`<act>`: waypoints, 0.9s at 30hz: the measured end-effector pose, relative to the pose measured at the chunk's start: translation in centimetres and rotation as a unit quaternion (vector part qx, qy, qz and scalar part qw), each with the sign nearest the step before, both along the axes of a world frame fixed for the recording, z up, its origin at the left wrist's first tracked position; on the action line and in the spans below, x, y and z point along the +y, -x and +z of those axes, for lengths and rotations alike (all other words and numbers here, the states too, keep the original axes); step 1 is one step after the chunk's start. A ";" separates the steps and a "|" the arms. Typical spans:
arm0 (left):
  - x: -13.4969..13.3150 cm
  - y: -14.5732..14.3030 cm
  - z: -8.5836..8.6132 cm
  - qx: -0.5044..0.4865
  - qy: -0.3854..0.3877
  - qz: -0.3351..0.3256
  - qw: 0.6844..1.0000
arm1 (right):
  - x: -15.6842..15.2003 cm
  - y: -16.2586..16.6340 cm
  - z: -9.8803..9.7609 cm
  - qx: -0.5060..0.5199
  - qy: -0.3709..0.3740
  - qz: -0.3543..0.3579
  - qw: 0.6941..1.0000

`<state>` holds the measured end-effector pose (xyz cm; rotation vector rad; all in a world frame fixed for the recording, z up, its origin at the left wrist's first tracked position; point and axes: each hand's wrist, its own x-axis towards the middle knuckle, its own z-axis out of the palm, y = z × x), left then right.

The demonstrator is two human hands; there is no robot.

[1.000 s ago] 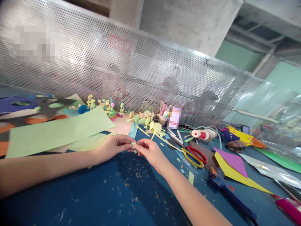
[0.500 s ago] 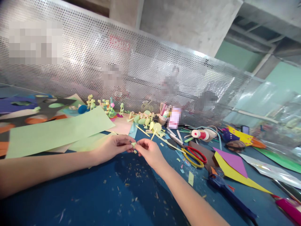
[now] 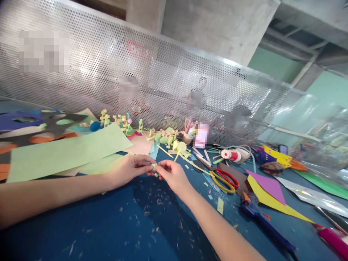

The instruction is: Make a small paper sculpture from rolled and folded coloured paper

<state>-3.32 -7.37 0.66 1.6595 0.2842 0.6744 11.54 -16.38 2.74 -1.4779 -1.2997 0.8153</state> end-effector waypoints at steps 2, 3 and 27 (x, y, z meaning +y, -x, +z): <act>-0.1 0.1 0.0 0.004 -0.004 -0.003 1.000 | 0.0 0.1 0.0 -0.010 0.000 -0.006 1.000; -0.1 0.1 0.0 0.008 -0.009 -0.005 1.000 | 0.0 0.1 0.0 -0.011 0.002 -0.008 1.000; -0.3 0.3 0.4 0.008 -0.027 0.002 1.000 | 0.2 -0.2 -0.5 0.042 0.000 0.009 0.999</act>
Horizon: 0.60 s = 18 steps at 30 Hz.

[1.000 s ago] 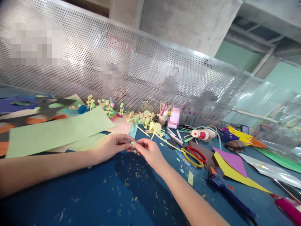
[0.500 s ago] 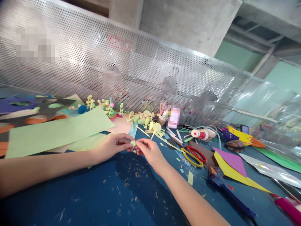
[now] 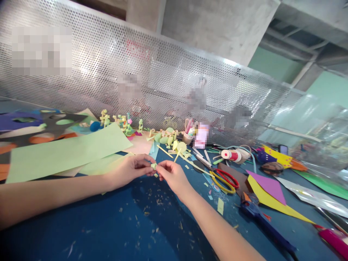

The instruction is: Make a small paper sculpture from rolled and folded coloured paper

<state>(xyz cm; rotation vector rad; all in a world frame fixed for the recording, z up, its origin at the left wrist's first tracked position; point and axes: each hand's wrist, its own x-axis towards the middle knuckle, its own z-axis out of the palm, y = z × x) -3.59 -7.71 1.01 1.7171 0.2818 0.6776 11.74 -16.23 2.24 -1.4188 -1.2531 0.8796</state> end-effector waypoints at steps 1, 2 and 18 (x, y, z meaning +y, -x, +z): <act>0.0 0.0 0.0 0.000 0.000 -0.001 1.000 | 0.0 0.0 0.0 -0.011 -0.002 -0.006 1.000; -0.1 0.0 -0.1 0.001 0.000 -0.001 1.000 | 0.0 0.1 -0.1 -0.024 -0.004 -0.012 1.000; -0.1 0.0 0.2 -0.004 0.009 0.001 1.000 | -0.1 0.1 0.2 0.026 0.001 0.004 1.000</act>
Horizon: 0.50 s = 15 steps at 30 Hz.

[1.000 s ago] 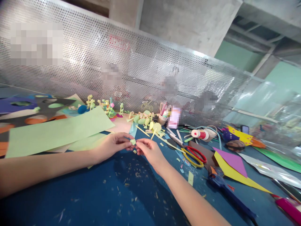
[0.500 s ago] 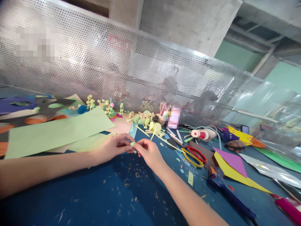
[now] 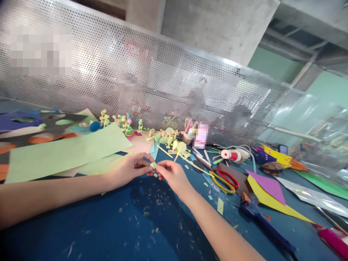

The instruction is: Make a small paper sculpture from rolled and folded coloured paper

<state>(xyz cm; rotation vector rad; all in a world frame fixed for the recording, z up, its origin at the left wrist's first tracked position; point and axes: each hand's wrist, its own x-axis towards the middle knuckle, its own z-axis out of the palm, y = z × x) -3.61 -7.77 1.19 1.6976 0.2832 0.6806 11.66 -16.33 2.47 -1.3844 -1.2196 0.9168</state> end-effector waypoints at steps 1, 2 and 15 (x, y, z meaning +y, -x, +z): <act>0.0 0.0 0.0 0.001 -0.003 -0.002 1.000 | 0.0 0.0 0.0 -0.011 -0.002 0.001 1.000; 0.0 0.0 0.0 0.003 -0.006 -0.003 1.000 | 0.0 0.0 0.0 -0.021 -0.004 0.001 1.000; -0.3 0.1 0.3 -0.002 -0.015 -0.020 1.000 | -0.2 0.2 0.5 -0.080 -0.013 0.002 0.997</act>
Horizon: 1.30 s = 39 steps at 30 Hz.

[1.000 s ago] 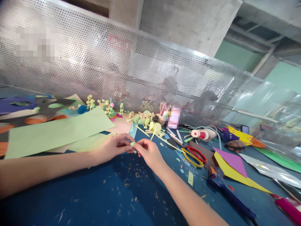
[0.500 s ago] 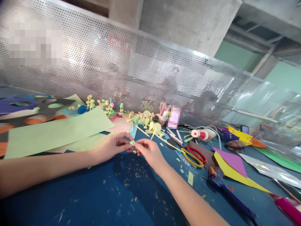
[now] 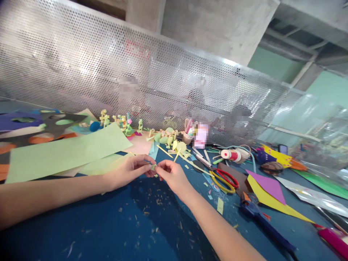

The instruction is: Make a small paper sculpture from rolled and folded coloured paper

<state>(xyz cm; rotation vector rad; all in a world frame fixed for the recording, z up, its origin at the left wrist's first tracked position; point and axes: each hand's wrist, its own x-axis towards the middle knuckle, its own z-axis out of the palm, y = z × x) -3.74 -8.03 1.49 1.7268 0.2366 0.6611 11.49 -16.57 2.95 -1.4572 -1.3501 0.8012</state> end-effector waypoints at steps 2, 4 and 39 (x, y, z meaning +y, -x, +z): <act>0.0 0.0 0.1 -0.002 0.000 -0.001 1.000 | 0.1 -0.1 -0.1 -0.010 -0.003 0.000 1.000; 0.0 0.0 0.0 0.002 -0.001 -0.001 1.000 | 0.1 -0.1 -0.2 -0.018 -0.004 0.000 1.000; 0.5 -0.1 0.1 0.021 0.043 0.031 0.998 | 0.2 0.2 -1.1 -0.042 -0.059 -0.007 0.997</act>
